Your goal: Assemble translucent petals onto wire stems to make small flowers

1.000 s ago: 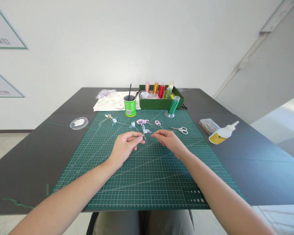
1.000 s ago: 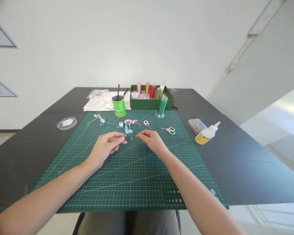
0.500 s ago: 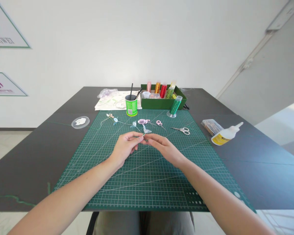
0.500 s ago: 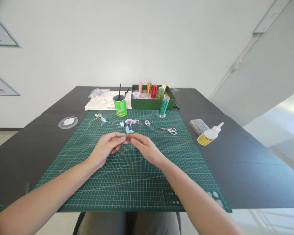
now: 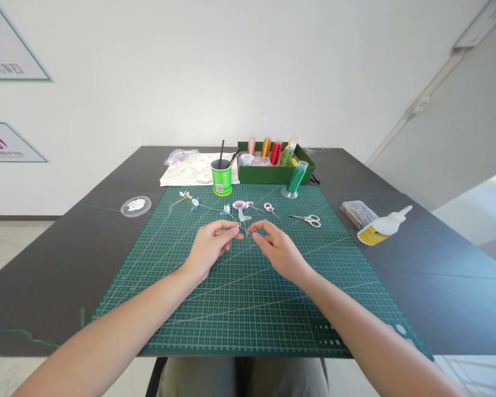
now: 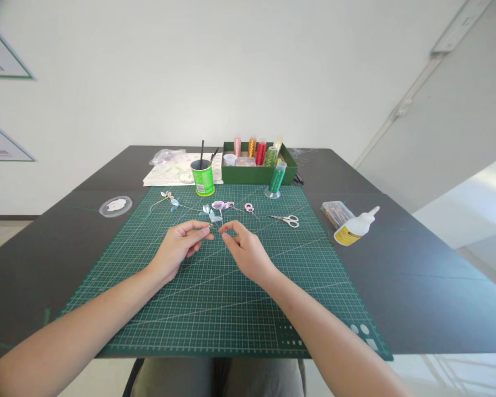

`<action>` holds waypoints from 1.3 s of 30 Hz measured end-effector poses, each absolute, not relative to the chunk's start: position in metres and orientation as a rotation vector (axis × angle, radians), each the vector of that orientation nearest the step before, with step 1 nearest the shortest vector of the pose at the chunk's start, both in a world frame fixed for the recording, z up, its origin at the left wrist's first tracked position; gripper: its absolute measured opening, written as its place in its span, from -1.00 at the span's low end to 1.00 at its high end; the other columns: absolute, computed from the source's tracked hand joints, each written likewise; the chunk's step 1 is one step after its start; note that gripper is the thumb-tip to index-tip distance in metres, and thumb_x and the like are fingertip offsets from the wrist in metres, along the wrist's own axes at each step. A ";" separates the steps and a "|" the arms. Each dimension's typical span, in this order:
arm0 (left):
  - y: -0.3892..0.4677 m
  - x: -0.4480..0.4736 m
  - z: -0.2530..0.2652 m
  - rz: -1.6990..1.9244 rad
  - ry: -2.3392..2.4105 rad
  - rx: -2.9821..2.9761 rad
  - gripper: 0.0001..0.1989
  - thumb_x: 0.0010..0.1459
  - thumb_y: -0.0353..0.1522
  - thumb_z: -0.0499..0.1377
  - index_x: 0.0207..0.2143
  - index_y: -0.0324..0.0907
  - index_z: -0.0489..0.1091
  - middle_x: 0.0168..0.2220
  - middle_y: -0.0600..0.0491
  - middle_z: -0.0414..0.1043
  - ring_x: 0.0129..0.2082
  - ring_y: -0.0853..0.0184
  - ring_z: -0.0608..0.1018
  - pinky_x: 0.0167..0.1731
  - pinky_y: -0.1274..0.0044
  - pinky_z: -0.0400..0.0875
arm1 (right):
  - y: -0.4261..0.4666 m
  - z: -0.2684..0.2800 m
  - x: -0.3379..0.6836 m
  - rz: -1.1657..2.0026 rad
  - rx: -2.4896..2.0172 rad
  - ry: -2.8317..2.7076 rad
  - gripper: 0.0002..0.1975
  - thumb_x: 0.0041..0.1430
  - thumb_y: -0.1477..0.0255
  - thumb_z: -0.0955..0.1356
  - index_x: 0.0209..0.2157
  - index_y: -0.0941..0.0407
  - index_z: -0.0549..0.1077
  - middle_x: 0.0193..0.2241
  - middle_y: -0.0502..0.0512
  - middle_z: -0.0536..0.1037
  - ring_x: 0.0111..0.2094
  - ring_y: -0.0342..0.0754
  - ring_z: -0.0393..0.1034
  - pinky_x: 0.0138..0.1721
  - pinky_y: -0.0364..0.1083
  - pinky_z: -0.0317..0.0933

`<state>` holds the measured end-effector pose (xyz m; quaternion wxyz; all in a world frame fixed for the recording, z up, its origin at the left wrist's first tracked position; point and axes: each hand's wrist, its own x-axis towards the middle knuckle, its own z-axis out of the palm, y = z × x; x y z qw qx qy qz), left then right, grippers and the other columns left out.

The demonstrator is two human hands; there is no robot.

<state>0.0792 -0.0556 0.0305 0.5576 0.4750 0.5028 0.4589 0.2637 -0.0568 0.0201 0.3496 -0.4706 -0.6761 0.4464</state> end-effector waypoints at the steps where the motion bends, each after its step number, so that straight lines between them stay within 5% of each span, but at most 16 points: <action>1: -0.055 0.079 0.030 1.083 1.188 1.123 -0.70 0.02 -0.21 0.33 -0.25 -0.23 0.52 -0.40 -0.03 0.61 -0.65 0.51 0.29 -0.68 0.66 0.04 | -0.057 0.021 0.264 1.137 -1.228 -1.767 -0.82 0.32 0.30 0.23 -0.16 0.06 0.38 -0.71 -0.19 0.08 -0.69 -0.19 -0.09 -0.66 -0.18 -0.20; 16: -0.059 0.078 0.020 0.674 1.295 1.579 -0.83 0.10 -0.25 0.22 -0.39 -0.17 0.47 -0.42 0.05 0.62 -0.65 0.43 0.41 -0.64 0.61 0.18 | -0.064 0.046 0.275 1.259 -1.033 -1.793 -0.71 0.18 0.19 0.36 -0.41 0.13 0.55 -0.72 -0.12 0.15 -0.67 -0.23 -0.12 -0.63 -0.15 -0.23; 35: -0.075 0.088 0.024 0.404 0.943 1.601 -0.83 0.12 -0.27 0.22 -0.42 -0.19 0.43 -0.41 0.05 0.63 -0.63 0.46 0.40 -0.60 0.63 0.21 | -0.049 0.032 0.276 1.240 -1.123 -1.361 -0.70 0.07 0.21 0.44 -0.31 0.15 0.66 -0.75 -0.10 0.24 -0.69 -0.25 -0.09 -0.68 -0.17 -0.22; 39: -0.078 0.088 0.028 0.422 0.910 1.576 -0.84 0.13 -0.27 0.22 -0.41 -0.19 0.42 -0.39 0.02 0.63 -0.59 0.43 0.45 -0.58 0.61 0.29 | -0.047 0.031 0.276 1.140 -1.168 -1.424 -0.75 0.07 0.25 0.44 -0.32 0.14 0.67 -0.63 0.02 0.48 -0.65 -0.19 0.17 -0.64 -0.16 0.02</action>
